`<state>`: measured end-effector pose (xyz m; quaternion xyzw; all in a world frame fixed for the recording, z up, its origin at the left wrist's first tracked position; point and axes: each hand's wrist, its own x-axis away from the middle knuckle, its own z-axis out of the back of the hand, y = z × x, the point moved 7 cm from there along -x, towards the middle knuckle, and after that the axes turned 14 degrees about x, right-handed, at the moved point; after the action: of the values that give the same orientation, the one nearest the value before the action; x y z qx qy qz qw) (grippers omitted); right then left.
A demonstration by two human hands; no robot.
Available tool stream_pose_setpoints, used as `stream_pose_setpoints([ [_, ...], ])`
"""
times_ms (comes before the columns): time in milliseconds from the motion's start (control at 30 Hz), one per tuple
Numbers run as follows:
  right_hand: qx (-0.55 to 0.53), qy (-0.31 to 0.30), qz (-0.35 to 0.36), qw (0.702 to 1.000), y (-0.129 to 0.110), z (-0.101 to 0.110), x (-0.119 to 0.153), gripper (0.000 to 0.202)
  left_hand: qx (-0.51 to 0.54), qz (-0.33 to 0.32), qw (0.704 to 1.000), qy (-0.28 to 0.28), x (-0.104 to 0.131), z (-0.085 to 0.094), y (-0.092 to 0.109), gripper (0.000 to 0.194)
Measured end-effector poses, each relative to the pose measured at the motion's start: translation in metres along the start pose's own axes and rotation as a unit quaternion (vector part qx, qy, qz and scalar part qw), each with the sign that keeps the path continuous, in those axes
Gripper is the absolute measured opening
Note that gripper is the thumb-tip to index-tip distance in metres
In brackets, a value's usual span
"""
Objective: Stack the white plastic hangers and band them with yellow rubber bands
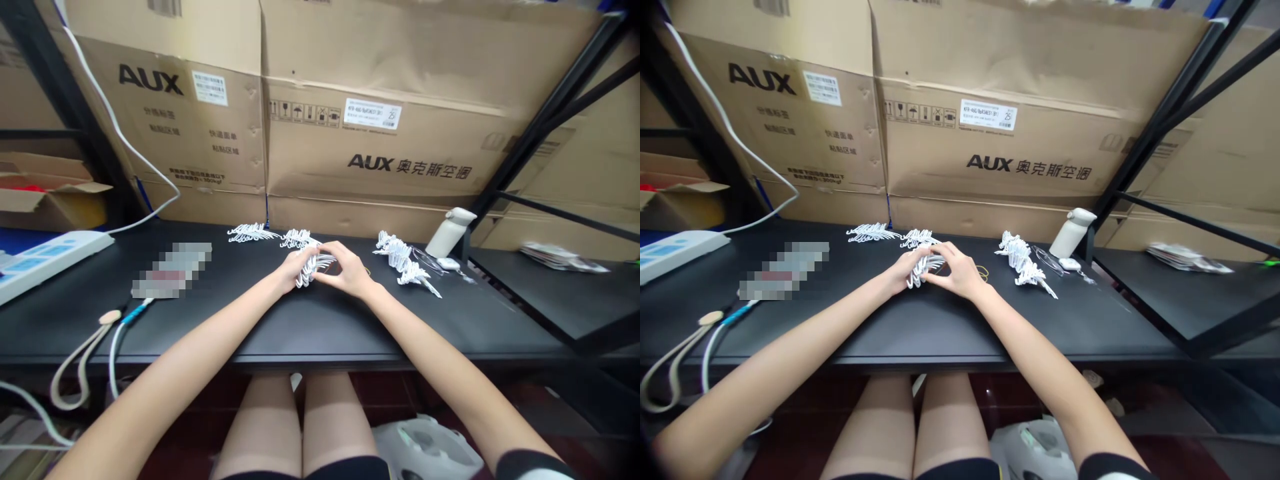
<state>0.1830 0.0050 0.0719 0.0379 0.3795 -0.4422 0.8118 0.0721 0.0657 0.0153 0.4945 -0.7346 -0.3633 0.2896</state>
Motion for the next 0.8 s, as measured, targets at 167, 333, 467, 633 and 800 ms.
stream_pose_setpoints([
  [167, -0.007, 0.017, 0.002, 1.000, 0.003, -0.004, 0.000, 0.035, -0.004, 0.021, 1.000, -0.013, 0.003, -0.005, -0.004, 0.014],
  [333, -0.066, 0.000, -0.048, 0.997, 0.011, -0.012, 0.002, 0.026, -0.021, 0.043, 0.998, -0.028, 0.003, -0.003, -0.005, 0.019],
  [467, -0.059, -0.007, -0.037, 0.998, 0.003, -0.012, 0.004, 0.019, -0.060, 0.067, 0.994, -0.066, 0.004, -0.001, -0.006, 0.028],
  [633, -0.153, -0.004, -0.102, 0.983, 0.003, -0.014, 0.005, 0.021, -0.052, 0.056, 0.992, -0.103, 0.009, -0.007, 0.002, 0.027],
  [800, -0.351, -0.024, -0.194, 0.916, 0.010, -0.036, 0.005, 0.032, -0.020, 0.006, 0.996, -0.082, 0.009, -0.010, 0.007, 0.023],
])
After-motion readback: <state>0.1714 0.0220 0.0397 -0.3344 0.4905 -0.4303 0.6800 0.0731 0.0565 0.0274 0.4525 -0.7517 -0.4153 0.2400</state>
